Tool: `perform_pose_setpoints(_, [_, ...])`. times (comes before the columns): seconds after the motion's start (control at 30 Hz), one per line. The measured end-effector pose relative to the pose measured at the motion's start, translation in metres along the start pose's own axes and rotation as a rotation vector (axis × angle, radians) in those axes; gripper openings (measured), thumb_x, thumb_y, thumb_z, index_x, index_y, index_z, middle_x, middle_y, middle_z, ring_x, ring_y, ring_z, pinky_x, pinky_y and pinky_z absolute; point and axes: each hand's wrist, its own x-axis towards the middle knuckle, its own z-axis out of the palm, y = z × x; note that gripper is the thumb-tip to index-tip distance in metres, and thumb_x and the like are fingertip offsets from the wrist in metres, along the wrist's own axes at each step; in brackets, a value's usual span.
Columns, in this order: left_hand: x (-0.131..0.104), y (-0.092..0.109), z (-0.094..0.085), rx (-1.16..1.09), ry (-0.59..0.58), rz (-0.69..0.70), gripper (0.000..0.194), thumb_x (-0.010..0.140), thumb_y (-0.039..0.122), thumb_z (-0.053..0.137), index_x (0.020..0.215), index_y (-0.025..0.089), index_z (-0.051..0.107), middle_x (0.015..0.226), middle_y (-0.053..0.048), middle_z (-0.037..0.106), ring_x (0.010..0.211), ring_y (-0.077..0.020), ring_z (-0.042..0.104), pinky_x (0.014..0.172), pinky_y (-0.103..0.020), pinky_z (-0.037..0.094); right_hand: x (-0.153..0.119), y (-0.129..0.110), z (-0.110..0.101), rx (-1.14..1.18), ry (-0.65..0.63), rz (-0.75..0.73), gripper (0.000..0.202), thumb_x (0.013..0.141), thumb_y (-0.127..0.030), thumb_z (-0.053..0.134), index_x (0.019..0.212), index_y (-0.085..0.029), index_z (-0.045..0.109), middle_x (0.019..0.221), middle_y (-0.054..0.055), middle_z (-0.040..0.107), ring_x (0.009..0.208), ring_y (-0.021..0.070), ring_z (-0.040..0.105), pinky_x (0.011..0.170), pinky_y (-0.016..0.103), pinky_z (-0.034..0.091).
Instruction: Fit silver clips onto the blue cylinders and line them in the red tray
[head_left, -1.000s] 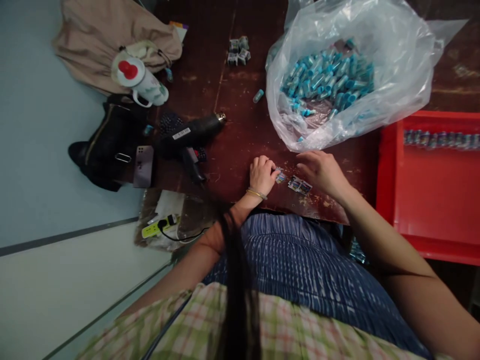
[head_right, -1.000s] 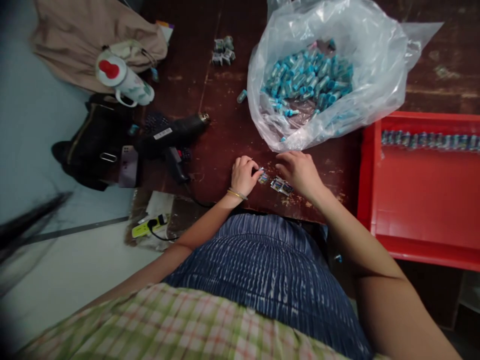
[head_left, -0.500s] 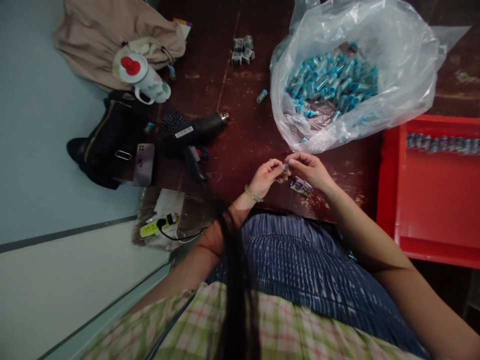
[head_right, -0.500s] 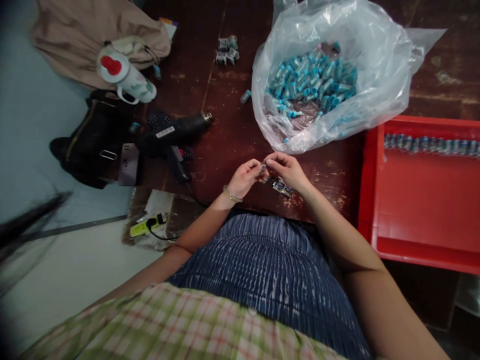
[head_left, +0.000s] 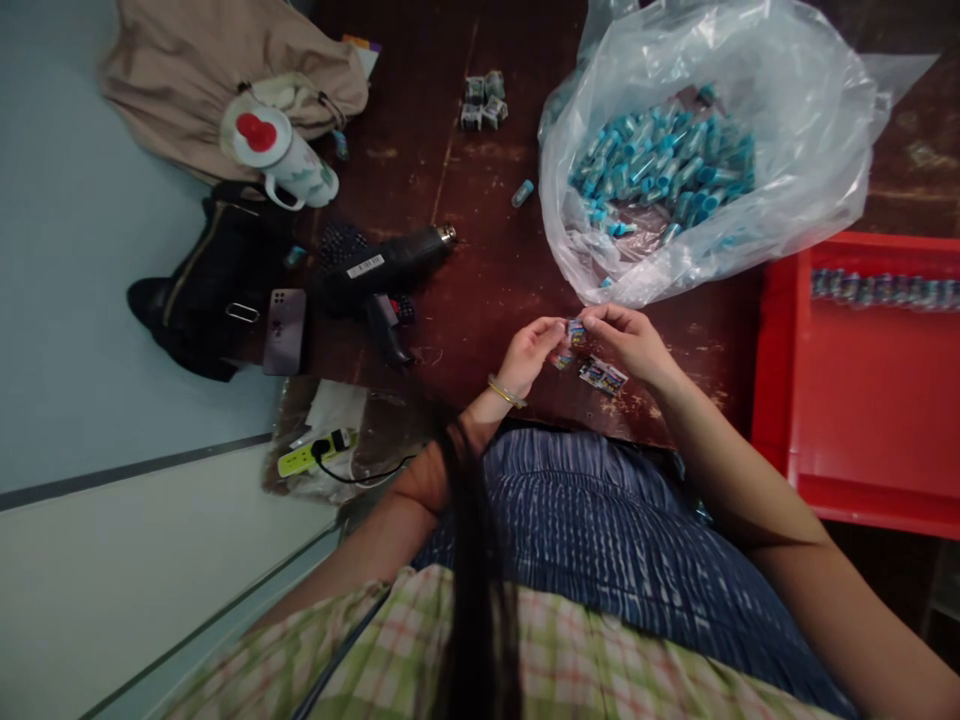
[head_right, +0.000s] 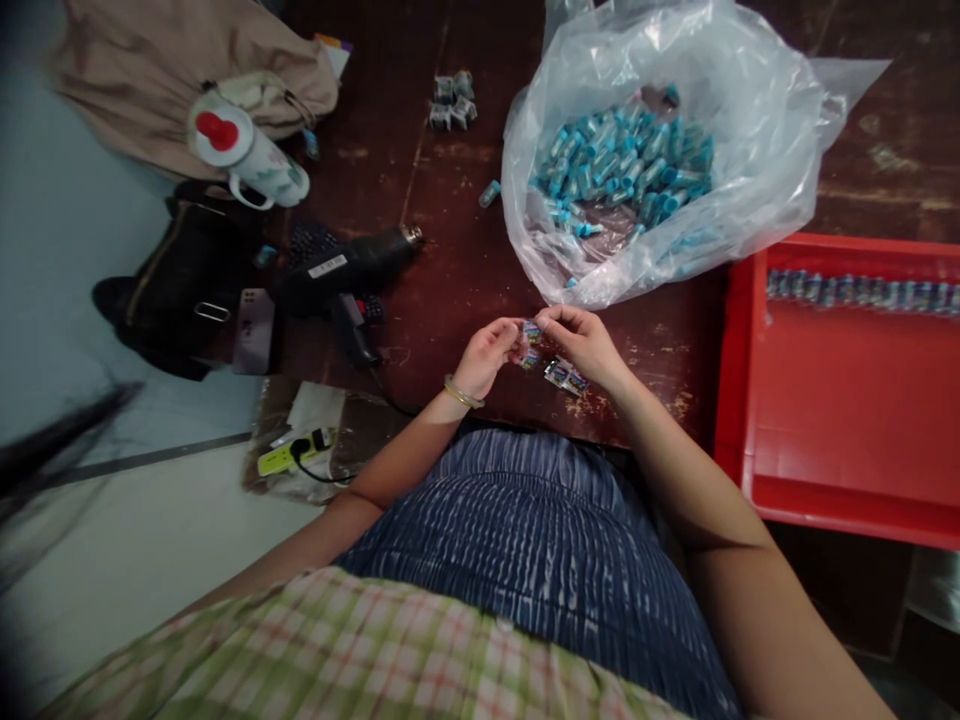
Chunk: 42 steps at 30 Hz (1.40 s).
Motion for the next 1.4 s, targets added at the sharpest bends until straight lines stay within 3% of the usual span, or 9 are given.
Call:
perform_pose_setpoints(0.2, [0.004, -0.003, -0.002, 0.183, -0.039, 0.064, 0.05, 0.074, 0.062, 0.092, 0.072, 0.016, 0.074, 0.068, 0.0, 0.067, 0.065, -0.0106, 0.056, 0.066, -0.024, 0.045, -0.001, -0.005, 0.003, 0.001, 0.048, 0.008, 0.055, 0.068, -0.071, 0.094, 0.086, -0.022, 0.077, 0.087, -0.001, 0.073, 0.084, 0.0152, 0.061, 0.085, 0.029, 0.052])
perform_pose_setpoints(0.4, [0.007, -0.003, -0.004, 0.225, 0.012, 0.095, 0.044, 0.073, 0.057, 0.092, 0.071, 0.016, 0.077, 0.069, -0.002, 0.071, 0.065, -0.0121, 0.057, 0.067, -0.026, 0.046, -0.001, -0.003, 0.003, -0.091, 0.018, -0.048, 0.043, 0.08, -0.064, 0.087, 0.085, -0.023, 0.075, 0.086, 0.0, 0.073, 0.083, 0.0169, 0.062, 0.084, 0.03, 0.052])
perform_pose_setpoints(0.57, [0.012, -0.003, -0.007, 0.256, 0.08, 0.119, 0.042, 0.068, 0.055, 0.094, 0.068, 0.016, 0.078, 0.068, -0.002, 0.071, 0.065, -0.0126, 0.057, 0.067, -0.026, 0.044, 0.067, -0.027, -0.047, -0.558, 0.205, -0.287, 0.013, 0.097, -0.029, 0.069, 0.102, -0.021, 0.077, 0.099, 0.004, 0.077, 0.086, 0.0166, 0.061, 0.089, 0.031, 0.051])
perform_pose_setpoints(0.67, [0.011, -0.001, -0.006, 0.242, 0.081, 0.107, 0.041, 0.064, 0.054, 0.095, 0.069, 0.016, 0.079, 0.069, -0.002, 0.073, 0.066, -0.0129, 0.058, 0.068, -0.027, 0.045, 0.125, -0.044, -0.078, -0.904, 0.284, -0.311, 0.021, 0.098, -0.014, 0.059, 0.109, -0.018, 0.077, 0.115, 0.009, 0.079, 0.097, 0.0202, 0.066, 0.099, 0.035, 0.051])
perform_pose_setpoints(0.87, [0.006, 0.002, -0.008, 0.22, 0.128, 0.071, 0.041, 0.061, 0.054, 0.094, 0.067, 0.016, 0.079, 0.065, -0.001, 0.071, 0.064, -0.0127, 0.057, 0.067, -0.026, 0.045, 0.17, -0.046, -0.07, -1.204, 0.216, -0.216, 0.023, 0.094, -0.01, 0.063, 0.11, -0.014, 0.078, 0.123, 0.015, 0.077, 0.109, 0.0258, 0.067, 0.103, 0.039, 0.049])
perform_pose_setpoints(1.03, [0.006, 0.006, -0.011, 0.215, 0.105, 0.087, 0.042, 0.062, 0.054, 0.096, 0.068, 0.016, 0.079, 0.068, -0.002, 0.073, 0.066, -0.0138, 0.059, 0.069, -0.027, 0.047, 0.156, -0.043, -0.057, -1.289, 0.254, -0.266, 0.009, 0.092, -0.006, 0.073, 0.101, -0.006, 0.073, 0.123, 0.022, 0.075, 0.122, 0.0262, 0.056, 0.118, 0.053, 0.033])
perform_pose_setpoints(1.13, [0.005, 0.008, -0.013, 0.213, 0.09, 0.124, 0.037, 0.064, 0.048, 0.097, 0.069, 0.016, 0.08, 0.072, -0.003, 0.075, 0.069, -0.0145, 0.062, 0.073, -0.027, 0.049, 0.132, -0.053, -0.061, -1.037, 0.315, -0.32, 0.017, 0.09, -0.004, 0.075, 0.105, -0.012, 0.071, 0.114, 0.014, 0.077, 0.103, 0.0182, 0.059, 0.107, 0.04, 0.043])
perform_pose_setpoints(1.27, [0.002, 0.009, -0.013, 0.235, 0.081, 0.129, 0.027, 0.07, 0.036, 0.097, 0.069, 0.015, 0.08, 0.072, -0.003, 0.076, 0.069, -0.0139, 0.062, 0.072, -0.026, 0.048, 0.07, -0.074, -0.053, -0.546, -0.052, -0.271, 0.021, 0.09, -0.031, 0.086, 0.104, -0.02, 0.075, 0.09, 0.002, 0.073, 0.077, 0.0136, 0.061, 0.078, 0.029, 0.053])
perform_pose_setpoints(1.4, [0.0, 0.013, -0.006, 0.311, 0.038, 0.119, 0.03, 0.071, 0.037, 0.098, 0.066, 0.015, 0.077, 0.07, -0.003, 0.073, 0.067, -0.0134, 0.06, 0.069, -0.027, 0.046, 0.014, -0.09, -0.035, -0.403, -0.3, -0.163, 0.042, 0.09, -0.058, 0.084, 0.111, -0.022, 0.081, 0.082, 0.001, 0.072, 0.074, 0.0155, 0.065, 0.075, 0.032, 0.057])
